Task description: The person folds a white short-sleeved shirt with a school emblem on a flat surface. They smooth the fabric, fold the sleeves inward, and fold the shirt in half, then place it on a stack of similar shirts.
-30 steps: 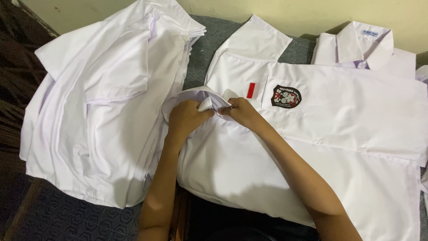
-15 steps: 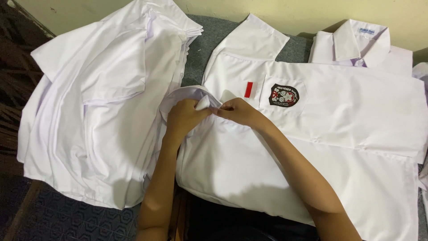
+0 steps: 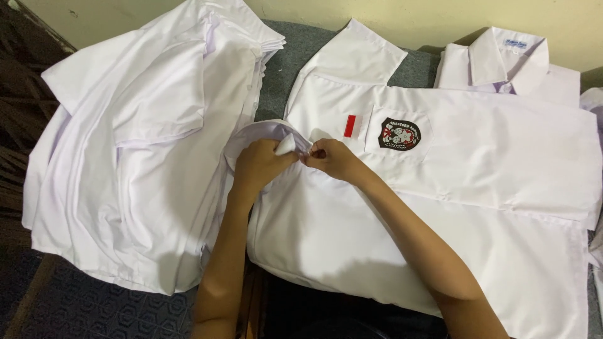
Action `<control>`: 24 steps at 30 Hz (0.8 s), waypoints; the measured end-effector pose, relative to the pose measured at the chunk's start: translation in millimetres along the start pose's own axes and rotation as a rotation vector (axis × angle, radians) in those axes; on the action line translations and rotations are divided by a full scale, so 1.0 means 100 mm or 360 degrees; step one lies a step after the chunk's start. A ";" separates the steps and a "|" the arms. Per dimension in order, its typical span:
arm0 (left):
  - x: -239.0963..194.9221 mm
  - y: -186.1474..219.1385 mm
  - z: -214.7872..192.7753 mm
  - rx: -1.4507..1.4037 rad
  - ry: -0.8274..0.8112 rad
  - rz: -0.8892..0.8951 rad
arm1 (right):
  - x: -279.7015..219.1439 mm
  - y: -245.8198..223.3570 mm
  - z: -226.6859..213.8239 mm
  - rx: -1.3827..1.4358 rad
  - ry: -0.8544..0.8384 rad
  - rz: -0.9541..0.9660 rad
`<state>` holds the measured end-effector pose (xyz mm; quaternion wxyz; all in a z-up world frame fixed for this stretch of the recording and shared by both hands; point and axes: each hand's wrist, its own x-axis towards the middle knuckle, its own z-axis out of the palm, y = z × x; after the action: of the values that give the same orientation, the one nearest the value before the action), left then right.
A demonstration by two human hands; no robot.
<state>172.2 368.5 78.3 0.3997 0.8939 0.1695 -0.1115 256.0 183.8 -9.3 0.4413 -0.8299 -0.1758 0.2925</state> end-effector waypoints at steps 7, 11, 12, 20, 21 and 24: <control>-0.28 0.27 -0.16 0.0128 -0.0026 0.0123 | -0.08 -0.06 0.14 -0.0380 0.0267 -0.0319; -0.26 0.29 -0.18 0.0134 -0.0040 0.0149 | -0.12 -0.11 0.15 -0.0470 0.0335 -0.0415; -0.26 0.29 -0.17 0.0134 -0.0041 0.0152 | -0.11 -0.09 0.16 -0.0471 0.0338 -0.0414; -0.25 0.31 -0.14 0.0155 -0.0006 0.0194 | -0.06 -0.04 0.20 -0.0526 0.0412 -0.0393; -0.22 0.28 -0.13 0.0156 -0.0007 0.0194 | -0.06 -0.03 0.20 -0.0525 0.0412 -0.0392; -0.18 0.24 -0.09 0.0163 0.0016 0.0204 | -0.07 -0.03 0.20 -0.0479 0.0416 -0.0368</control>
<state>165.7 356.1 106.3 0.3589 0.9227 0.1080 -0.0898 238.2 194.1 -13.1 0.3620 -0.8916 -0.2527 0.1005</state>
